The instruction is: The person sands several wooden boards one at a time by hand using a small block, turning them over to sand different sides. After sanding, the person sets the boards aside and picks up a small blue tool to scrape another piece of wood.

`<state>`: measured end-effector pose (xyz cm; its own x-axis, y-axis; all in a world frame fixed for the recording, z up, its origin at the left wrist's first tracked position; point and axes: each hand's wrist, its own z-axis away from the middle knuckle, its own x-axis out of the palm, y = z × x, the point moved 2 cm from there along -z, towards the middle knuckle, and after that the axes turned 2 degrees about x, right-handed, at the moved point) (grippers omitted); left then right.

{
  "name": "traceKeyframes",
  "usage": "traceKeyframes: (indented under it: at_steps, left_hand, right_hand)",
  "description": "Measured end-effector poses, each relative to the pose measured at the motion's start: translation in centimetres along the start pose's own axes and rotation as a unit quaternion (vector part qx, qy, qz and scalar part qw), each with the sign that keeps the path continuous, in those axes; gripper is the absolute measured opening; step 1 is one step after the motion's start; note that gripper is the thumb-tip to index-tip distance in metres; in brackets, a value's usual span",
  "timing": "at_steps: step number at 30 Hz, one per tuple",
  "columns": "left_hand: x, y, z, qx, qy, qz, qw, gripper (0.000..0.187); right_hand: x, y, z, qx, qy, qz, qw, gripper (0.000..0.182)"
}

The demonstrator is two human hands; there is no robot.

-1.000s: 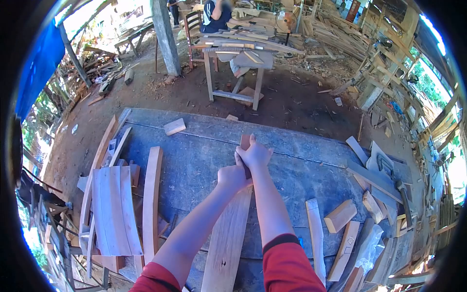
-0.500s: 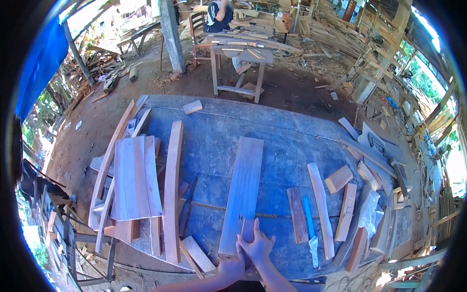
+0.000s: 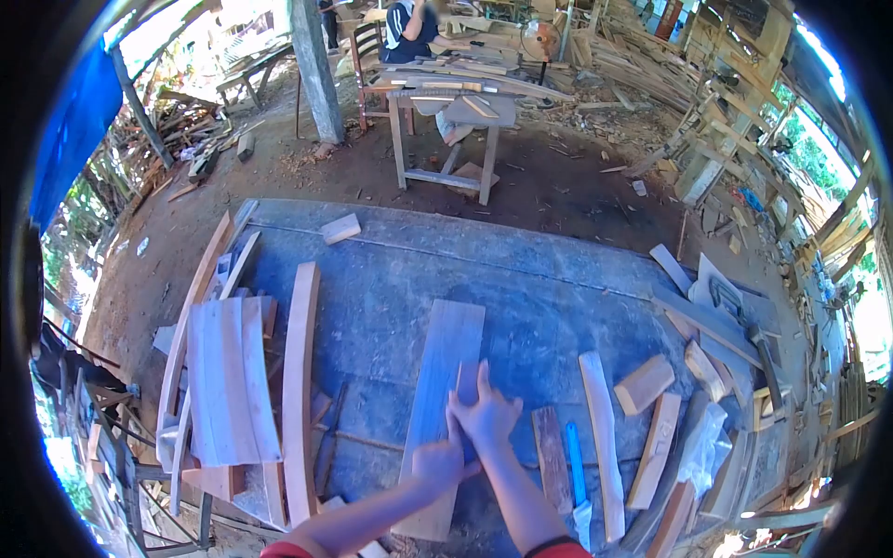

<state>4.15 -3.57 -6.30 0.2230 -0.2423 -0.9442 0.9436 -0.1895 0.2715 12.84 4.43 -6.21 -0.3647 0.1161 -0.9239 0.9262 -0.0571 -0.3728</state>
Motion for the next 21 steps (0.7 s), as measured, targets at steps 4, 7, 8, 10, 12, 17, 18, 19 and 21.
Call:
traceKeyframes:
  at_steps: [4, 7, 8, 10, 12, 17, 18, 19, 21]
  left_hand:
    - [-4.1, -3.7, -16.3, -0.024, 0.084, -0.005, 0.996, 0.113]
    - [-8.2, -5.1, -24.0, -0.026, 0.006, -0.078, 0.997, 0.112]
    - [-8.8, -4.8, -23.9, -0.029, 0.008, -0.078, 0.997, 0.112]
    - [-10.3, -3.8, -22.6, -0.064, 0.048, -0.027, 0.996, 0.112]
    - [-11.1, -2.7, -17.8, -0.062, 0.03, -0.023, 0.997, 0.112]
    - [-5.1, -0.2, -1.8, -0.043, 0.013, 0.044, 0.998, 0.11]
    - [-3.8, 0.2, 1.8, -0.041, -0.002, 0.06, 0.997, 0.109]
    - [-1.4, 0.5, 5.3, -0.034, -0.007, 0.049, 0.998, 0.108]
    - [1.7, 1.0, 11.6, -0.025, -0.015, 0.04, 0.999, 0.107]
  right_hand:
    - [1.1, -2.0, -16.8, 0.009, -0.034, -0.014, 0.999, 0.08]
    - [1.1, -3.1, -24.1, 0.033, -0.059, -0.002, 0.998, 0.078]
    - [0.7, -3.5, -24.9, 0.024, -0.055, -0.019, 0.998, 0.079]
    - [0.1, -4.0, -24.3, -0.016, -0.014, -0.06, 0.998, 0.08]
    - [-1.4, -3.9, -20.4, -0.015, -0.024, -0.076, 0.997, 0.08]
    - [-1.4, -1.6, -3.6, -0.059, -0.002, -0.027, 0.998, 0.082]
    - [-1.7, -1.7, 0.2, -0.058, -0.015, -0.029, 0.998, 0.081]
    - [-2.0, -1.7, 4.2, -0.057, -0.03, -0.031, 0.997, 0.081]
    - [-1.4, -1.2, 11.3, -0.106, 0.02, -0.027, 0.994, 0.079]
